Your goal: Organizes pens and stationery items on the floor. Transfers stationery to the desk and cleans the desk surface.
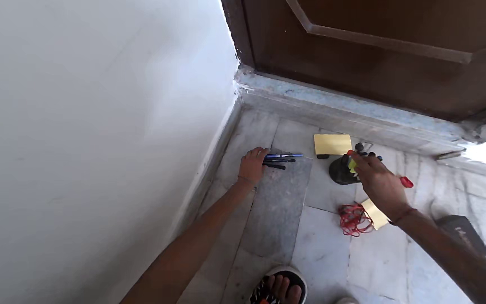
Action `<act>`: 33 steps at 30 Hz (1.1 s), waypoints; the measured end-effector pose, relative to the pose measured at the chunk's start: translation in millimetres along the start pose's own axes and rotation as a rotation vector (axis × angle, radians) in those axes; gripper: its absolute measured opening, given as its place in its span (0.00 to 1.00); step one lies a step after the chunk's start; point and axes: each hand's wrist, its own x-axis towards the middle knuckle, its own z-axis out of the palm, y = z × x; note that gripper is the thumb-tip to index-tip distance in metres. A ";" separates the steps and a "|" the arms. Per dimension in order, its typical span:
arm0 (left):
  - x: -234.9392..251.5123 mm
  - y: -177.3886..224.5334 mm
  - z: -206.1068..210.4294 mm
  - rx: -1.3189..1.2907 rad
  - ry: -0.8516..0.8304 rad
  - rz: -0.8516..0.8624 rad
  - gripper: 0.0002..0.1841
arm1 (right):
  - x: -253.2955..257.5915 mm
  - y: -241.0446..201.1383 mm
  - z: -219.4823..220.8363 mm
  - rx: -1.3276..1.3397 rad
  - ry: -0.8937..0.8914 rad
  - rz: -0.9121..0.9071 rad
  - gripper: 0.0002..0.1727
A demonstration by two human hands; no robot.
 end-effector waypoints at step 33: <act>-45.6 60.2 -15.9 -0.327 -0.183 0.125 0.15 | -55.2 -61.2 8.5 0.160 0.007 -0.085 0.17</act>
